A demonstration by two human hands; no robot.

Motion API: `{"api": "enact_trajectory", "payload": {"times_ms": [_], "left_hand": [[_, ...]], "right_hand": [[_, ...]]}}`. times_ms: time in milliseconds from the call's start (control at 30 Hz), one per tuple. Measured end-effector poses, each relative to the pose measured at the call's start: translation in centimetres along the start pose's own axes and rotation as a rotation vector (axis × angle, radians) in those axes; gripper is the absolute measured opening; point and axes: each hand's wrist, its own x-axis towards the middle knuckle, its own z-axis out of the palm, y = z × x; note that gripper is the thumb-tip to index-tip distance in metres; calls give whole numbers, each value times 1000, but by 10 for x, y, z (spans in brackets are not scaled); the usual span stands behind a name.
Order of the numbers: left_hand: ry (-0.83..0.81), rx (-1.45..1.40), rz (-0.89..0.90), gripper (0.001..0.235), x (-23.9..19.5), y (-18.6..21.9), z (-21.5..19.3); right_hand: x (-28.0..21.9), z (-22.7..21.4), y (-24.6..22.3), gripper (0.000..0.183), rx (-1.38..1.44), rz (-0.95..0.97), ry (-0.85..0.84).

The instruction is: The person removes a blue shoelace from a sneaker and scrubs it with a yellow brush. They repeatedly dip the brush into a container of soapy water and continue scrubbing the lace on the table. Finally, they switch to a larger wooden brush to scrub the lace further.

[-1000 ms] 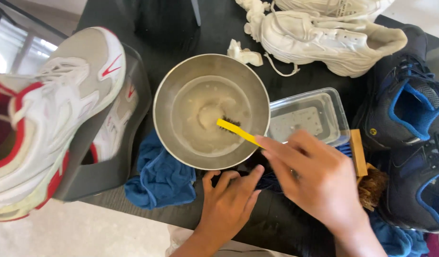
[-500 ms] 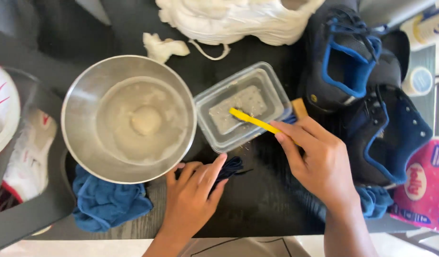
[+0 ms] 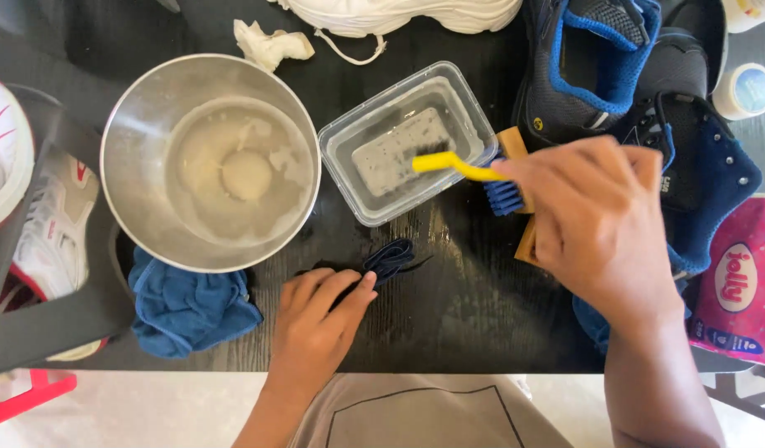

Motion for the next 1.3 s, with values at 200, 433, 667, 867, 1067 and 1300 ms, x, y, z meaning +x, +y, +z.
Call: {"api": "enact_trajectory", "payload": {"times_ms": [200,433,667,867,1067,1300], "left_hand": [[-34,-65,34,9,-9,17,2],[16,-11,40,2,-7,18,3],[238,30,12,22,16,41,-2],[189,-14,68,9,-11,15,17],[226,-78,41,6,0,29,5],[254,-97,26,8,-7,24,4]], "right_hand": [[-4,6,0,23,113,97,169],[-5,56,-31,38,255,-210,185],[-10,86,-25,36,240,-319,350],[-11,75,-8,33,47,-262,392],[-9,109,-27,34,132,-348,431],[-22,89,-20,39,160,-203,477]]}}
